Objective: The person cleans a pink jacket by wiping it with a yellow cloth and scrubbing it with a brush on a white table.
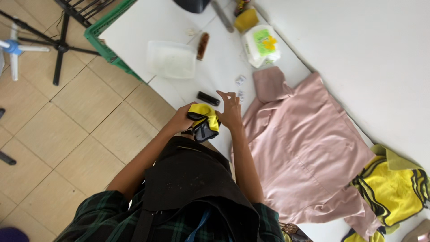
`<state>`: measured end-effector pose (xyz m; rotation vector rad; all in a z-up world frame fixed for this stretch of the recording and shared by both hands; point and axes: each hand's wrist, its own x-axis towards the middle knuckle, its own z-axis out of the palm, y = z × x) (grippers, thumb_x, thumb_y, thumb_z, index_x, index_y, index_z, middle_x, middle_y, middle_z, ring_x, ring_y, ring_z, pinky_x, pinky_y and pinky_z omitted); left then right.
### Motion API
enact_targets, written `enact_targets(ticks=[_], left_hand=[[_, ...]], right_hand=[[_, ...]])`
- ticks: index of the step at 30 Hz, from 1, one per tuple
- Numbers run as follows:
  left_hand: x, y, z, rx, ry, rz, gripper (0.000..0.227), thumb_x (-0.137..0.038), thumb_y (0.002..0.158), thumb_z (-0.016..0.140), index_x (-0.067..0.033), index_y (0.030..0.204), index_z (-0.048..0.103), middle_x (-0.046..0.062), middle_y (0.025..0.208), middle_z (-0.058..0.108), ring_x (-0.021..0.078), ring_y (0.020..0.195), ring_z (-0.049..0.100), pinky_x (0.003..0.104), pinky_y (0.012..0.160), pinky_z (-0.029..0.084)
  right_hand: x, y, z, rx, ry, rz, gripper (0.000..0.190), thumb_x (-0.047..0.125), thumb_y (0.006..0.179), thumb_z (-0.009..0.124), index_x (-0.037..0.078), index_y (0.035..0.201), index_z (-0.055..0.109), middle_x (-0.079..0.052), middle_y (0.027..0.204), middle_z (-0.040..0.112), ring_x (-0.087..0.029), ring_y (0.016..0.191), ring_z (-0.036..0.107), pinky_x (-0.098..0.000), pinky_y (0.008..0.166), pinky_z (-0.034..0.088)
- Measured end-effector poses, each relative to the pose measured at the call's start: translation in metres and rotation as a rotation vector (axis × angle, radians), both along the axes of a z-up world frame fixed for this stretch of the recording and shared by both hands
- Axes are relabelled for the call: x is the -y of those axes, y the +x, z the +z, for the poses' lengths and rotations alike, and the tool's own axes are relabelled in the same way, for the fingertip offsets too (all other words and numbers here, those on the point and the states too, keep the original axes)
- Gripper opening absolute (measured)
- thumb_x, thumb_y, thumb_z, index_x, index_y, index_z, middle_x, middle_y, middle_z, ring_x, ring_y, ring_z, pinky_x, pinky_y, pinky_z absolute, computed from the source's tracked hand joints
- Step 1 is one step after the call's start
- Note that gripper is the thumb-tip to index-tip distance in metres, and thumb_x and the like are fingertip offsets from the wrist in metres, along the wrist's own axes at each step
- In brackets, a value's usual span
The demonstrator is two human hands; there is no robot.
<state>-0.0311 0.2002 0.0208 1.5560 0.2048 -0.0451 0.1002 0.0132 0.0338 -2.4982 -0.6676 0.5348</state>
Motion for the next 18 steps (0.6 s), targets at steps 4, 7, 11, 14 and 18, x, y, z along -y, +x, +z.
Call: enact_targets(ticks=[4, 7, 11, 14, 18], left_hand=[[-0.026, -0.008, 0.001, 0.02, -0.056, 0.025, 0.025, -0.034, 0.107, 0.078, -0.0096, 0.107, 0.072, 0.015, 0.093, 0.076, 0.028, 0.09, 0.068, 0.047, 0.09, 0.051], [-0.035, -0.006, -0.001, 0.011, -0.104, 0.035, 0.02, -0.024, 0.109, 0.073, -0.0041, 0.113, 0.069, 0.022, 0.102, 0.077, 0.0375, 0.098, 0.071, 0.054, 0.098, 0.053], [-0.032, 0.024, -0.001, 0.047, -0.108, 0.024, 0.025, -0.019, 0.111, 0.068, -0.0046, 0.132, 0.065, 0.024, 0.12, 0.075, 0.0421, 0.113, 0.073, 0.058, 0.102, 0.054], [-0.032, 0.054, 0.001, 0.034, -0.043, 0.03, 0.037, -0.019, 0.112, 0.067, -0.0013, 0.144, 0.056, 0.028, 0.127, 0.073, 0.0461, 0.111, 0.075, 0.06, 0.097, 0.058], [-0.036, 0.066, -0.003, -0.054, 0.263, 0.035, 0.046, -0.018, 0.114, 0.064, 0.0082, 0.149, 0.051, 0.03, 0.124, 0.069, 0.046, 0.107, 0.078, 0.054, 0.083, 0.065]], right_hand=[[-0.025, 0.009, -0.016, 0.126, -0.05, 0.031, 0.045, 0.042, 0.083, 0.097, 0.032, 0.122, 0.079, 0.004, 0.13, 0.059, -0.029, 0.124, 0.06, -0.0485, 0.1, 0.054], [-0.023, 0.017, -0.019, 0.281, 0.157, -0.136, 0.046, 0.049, 0.081, 0.098, 0.028, 0.116, 0.077, 0.004, 0.105, 0.077, -0.025, 0.102, 0.077, -0.0463, 0.089, 0.058], [-0.022, 0.036, 0.003, 0.031, 0.843, -0.433, 0.035, 0.009, 0.085, 0.099, 0.013, 0.112, 0.078, -0.004, 0.092, 0.08, -0.016, 0.085, 0.076, -0.0311, 0.087, 0.06], [-0.045, 0.045, 0.021, -0.171, 1.223, -0.446, 0.031, 0.007, 0.097, 0.088, 0.009, 0.123, 0.071, -0.006, 0.11, 0.078, -0.019, 0.101, 0.077, -0.0395, 0.096, 0.064], [-0.088, 0.047, 0.031, -0.536, 1.451, -0.586, 0.035, 0.014, 0.109, 0.077, 0.018, 0.084, 0.053, 0.009, 0.078, 0.063, -0.002, 0.062, 0.063, -0.0212, 0.066, 0.053]])
